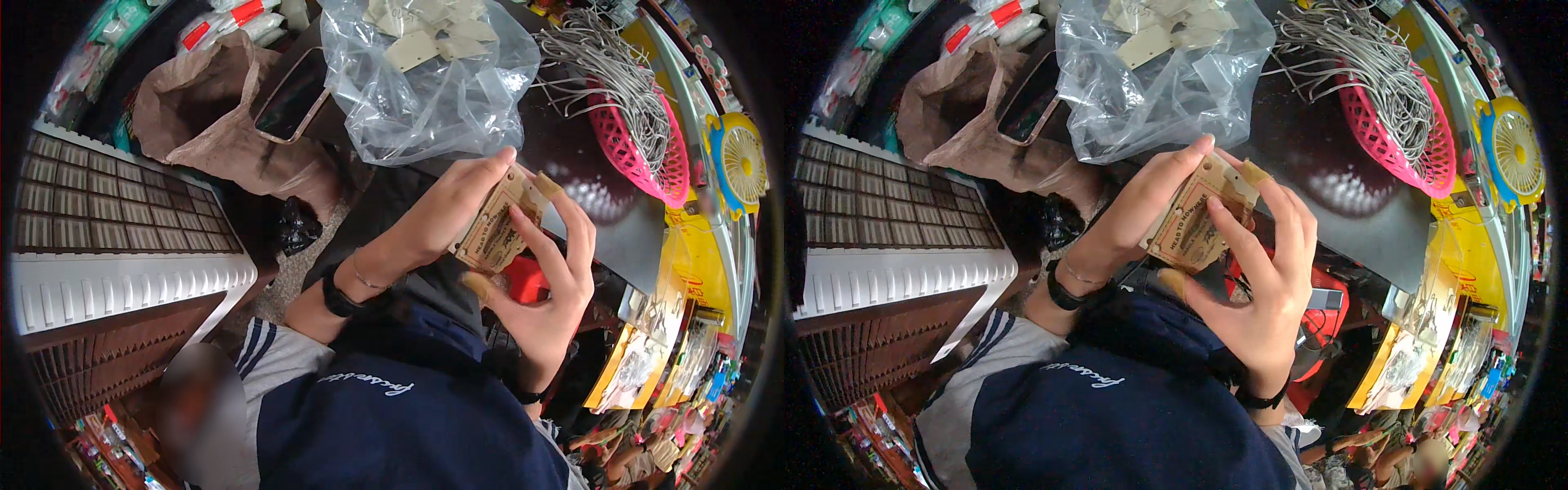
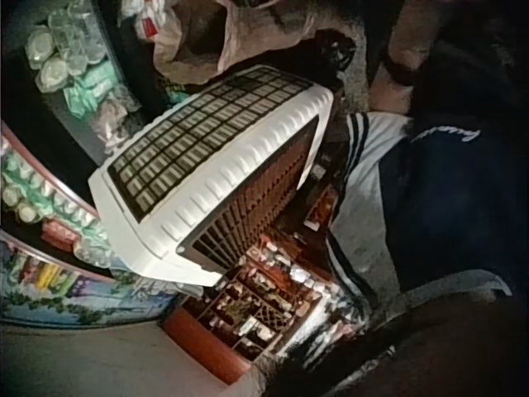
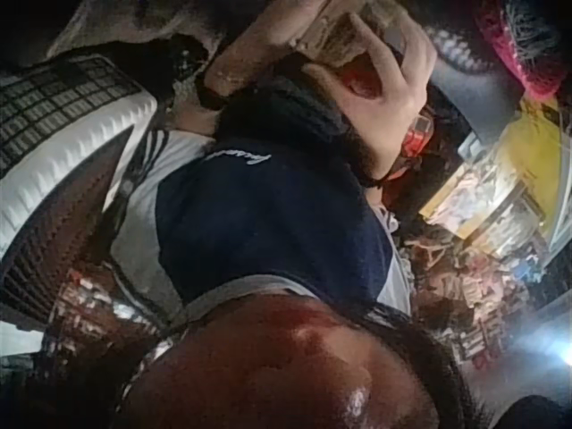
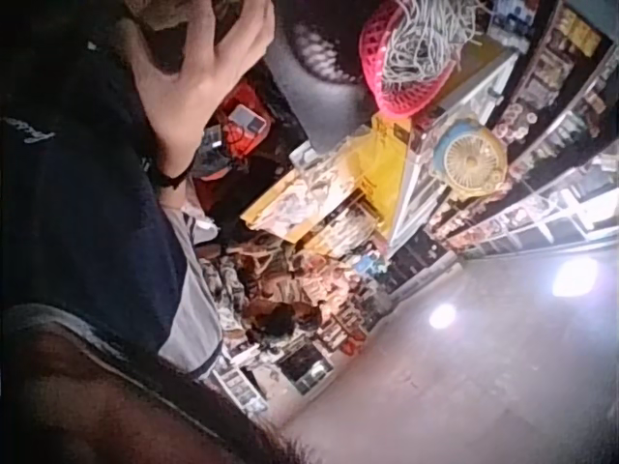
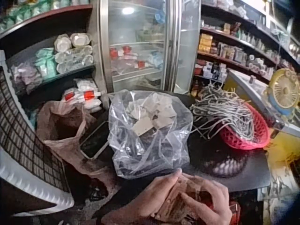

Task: The recorder is threading plastic tags through holes in cardboard product cards and securing them.

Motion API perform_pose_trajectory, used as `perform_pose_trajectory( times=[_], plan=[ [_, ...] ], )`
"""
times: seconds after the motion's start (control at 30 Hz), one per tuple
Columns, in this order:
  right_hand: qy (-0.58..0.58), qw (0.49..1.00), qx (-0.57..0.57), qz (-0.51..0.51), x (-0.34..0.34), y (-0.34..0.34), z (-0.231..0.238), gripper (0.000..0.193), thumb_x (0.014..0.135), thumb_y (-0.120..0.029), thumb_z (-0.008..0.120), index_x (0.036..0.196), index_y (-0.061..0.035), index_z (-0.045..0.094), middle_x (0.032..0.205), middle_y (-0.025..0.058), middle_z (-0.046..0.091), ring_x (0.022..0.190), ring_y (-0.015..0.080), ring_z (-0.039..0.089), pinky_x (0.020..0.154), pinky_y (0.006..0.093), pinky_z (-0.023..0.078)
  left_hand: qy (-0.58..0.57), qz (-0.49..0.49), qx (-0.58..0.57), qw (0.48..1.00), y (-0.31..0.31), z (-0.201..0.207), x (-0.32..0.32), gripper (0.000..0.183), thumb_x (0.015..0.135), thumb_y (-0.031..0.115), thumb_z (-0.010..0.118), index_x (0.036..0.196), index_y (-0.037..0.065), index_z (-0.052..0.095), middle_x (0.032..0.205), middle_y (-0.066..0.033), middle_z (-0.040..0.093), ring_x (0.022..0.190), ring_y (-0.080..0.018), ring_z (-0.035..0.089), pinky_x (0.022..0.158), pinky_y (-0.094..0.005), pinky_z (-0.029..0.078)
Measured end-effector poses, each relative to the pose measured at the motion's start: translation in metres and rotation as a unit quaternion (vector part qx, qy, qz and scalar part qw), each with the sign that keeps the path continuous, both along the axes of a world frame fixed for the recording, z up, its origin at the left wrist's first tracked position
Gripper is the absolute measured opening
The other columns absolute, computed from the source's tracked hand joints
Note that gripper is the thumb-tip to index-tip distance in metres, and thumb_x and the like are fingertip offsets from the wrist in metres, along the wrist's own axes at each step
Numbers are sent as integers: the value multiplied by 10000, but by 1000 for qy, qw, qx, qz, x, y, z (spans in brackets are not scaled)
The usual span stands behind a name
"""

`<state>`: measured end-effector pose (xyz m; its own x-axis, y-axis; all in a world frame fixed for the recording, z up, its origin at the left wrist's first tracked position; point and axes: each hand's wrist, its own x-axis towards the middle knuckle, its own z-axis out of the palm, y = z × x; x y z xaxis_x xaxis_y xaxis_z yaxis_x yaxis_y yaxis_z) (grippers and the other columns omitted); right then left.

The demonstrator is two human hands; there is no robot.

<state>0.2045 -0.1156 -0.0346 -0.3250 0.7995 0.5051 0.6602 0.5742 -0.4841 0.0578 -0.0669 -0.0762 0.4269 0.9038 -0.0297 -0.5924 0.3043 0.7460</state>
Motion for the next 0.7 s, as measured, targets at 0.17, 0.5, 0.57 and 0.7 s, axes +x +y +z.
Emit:
perform_pose_trajectory(
  times=[0.17, 0.5, 0.57, 0.7],
  plan=[
    [22, 1000, -8, -15, -4, -1, -3, 593, 481, -140, 826, 1043, -48, 658, 1233, 177, 522, 1119, 356, 499, 944, 432, 408, 54, 52, 29, 997, -2, 0, -2, 421, 998, 379, 356, 1091, 24, 563, 959, -47, 620, 869, -102, 607, 764, -248, 487],
    [166, 982, 17, -88, -3, 0, -3, 602, 528, -114, 775, 1100, -18, 615, 1229, 197, 511, 1104, 306, 540, 916, 370, 437, 245, 149, 445, 848, -3, 14, -1, 539, 765, -57, 574, 1284, 7, 440, 1326, -173, 392, 1181, -282, 473, 966, -337, 414],
    [167, 981, 16, -92, -5, -1, -3, 601, 530, -115, 773, 1102, -18, 615, 1221, 194, 512, 1100, 301, 536, 909, 365, 439, 212, 175, 434, 858, -8, 9, 10, 603, 753, -22, 620, 1314, 12, 400, 1341, -176, 383, 1207, -297, 444, 991, -356, 387],
    [174, 979, -7, -106, -8, -4, 1, 613, 540, -130, 776, 1120, -19, 612, 1234, 183, 488, 1053, 280, 525, 873, 352, 445, 224, 219, 541, 780, -2, 8, 9, 822, 709, 83, 740, 1389, 23, 283, 1388, -184, 338, 1269, -325, 371, 1052, -395, 310]
  ],
)
